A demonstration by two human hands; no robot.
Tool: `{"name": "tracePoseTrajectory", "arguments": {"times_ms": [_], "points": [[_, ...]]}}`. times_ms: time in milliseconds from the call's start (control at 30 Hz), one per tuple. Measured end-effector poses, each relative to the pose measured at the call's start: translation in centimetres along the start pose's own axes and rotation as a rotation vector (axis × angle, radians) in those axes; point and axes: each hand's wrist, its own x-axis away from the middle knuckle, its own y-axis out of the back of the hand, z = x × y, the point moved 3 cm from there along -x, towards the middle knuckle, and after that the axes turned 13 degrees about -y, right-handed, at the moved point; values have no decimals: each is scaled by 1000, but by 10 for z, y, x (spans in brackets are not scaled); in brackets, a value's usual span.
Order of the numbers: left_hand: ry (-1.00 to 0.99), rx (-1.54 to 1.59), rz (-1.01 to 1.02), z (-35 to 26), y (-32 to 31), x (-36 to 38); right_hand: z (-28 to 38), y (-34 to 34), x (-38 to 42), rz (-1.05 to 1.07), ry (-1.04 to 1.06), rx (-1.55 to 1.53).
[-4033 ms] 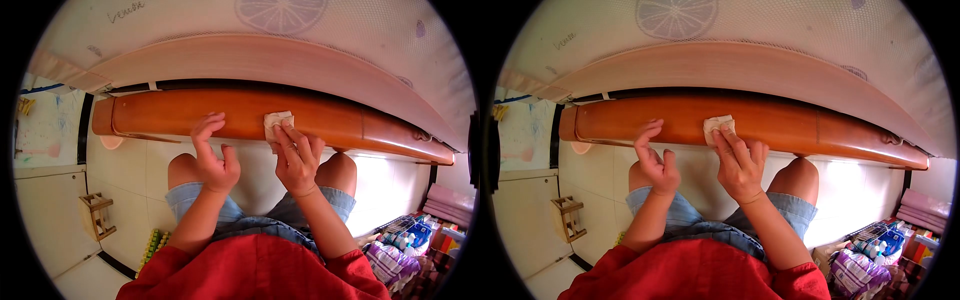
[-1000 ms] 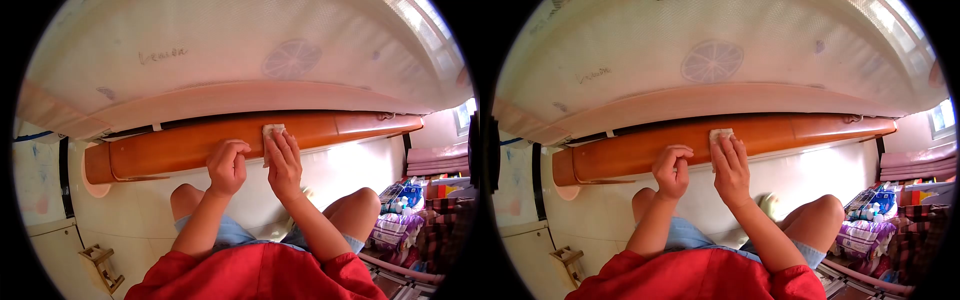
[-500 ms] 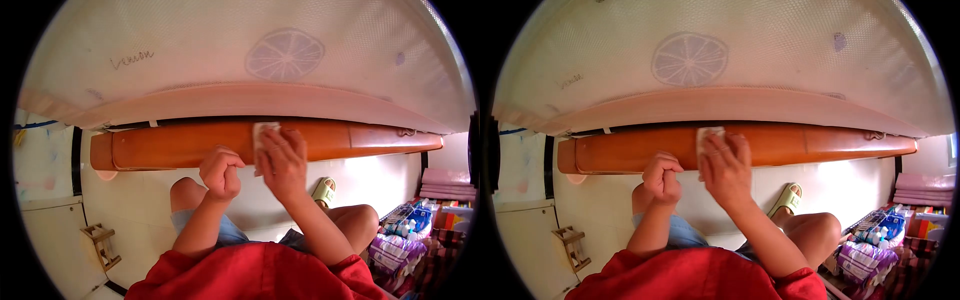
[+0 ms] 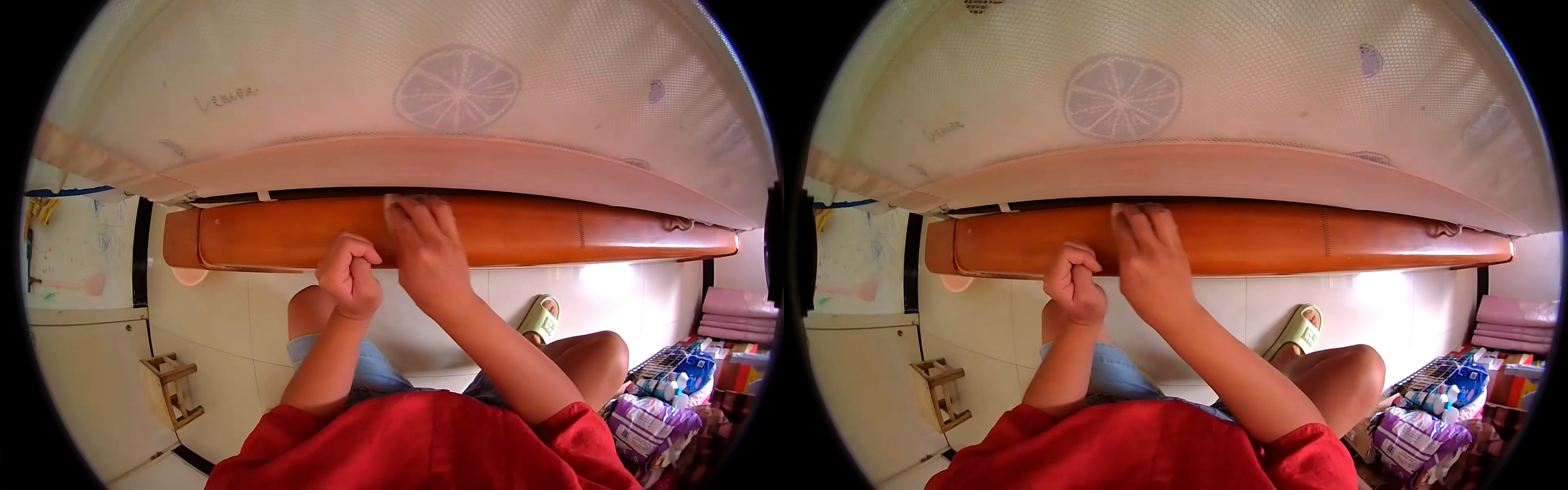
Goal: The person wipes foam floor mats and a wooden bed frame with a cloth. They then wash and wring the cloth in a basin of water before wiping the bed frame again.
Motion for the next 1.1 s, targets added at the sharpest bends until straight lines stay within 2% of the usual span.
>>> {"name": "tracePoseTrajectory", "arguments": {"times_ms": [100, 233, 367, 433, 500, 633, 767, 967, 1100], "points": [[34, 4, -24, -1, 0, 2, 11, -6, -3, 53, 50, -77], [63, -24, -27, 0, -2, 1, 6, 4, -1, 72, 16, -104], [92, -17, -6, -2, -7, -2, -15, 22, 9, 38, -26, 2], [74, -3, 17, -4, -12, -4, -30, 41, 11, -12, -134, 50], [54, 11, 37, -7, -20, -8, -42, 56, 13, -41, -151, 91], [66, 92, 45, -6, -35, -11, -51, 56, 23, -131, -273, 45], [71, 163, -25, 0, -29, -4, -37, 43, 21, -147, -243, 102], [81, 263, -45, 0, -26, -6, 3, 5, 8, -88, -71, -28], [84, 320, -5, 0, -25, -6, -2, 18, 10, -54, -113, -28]]}}
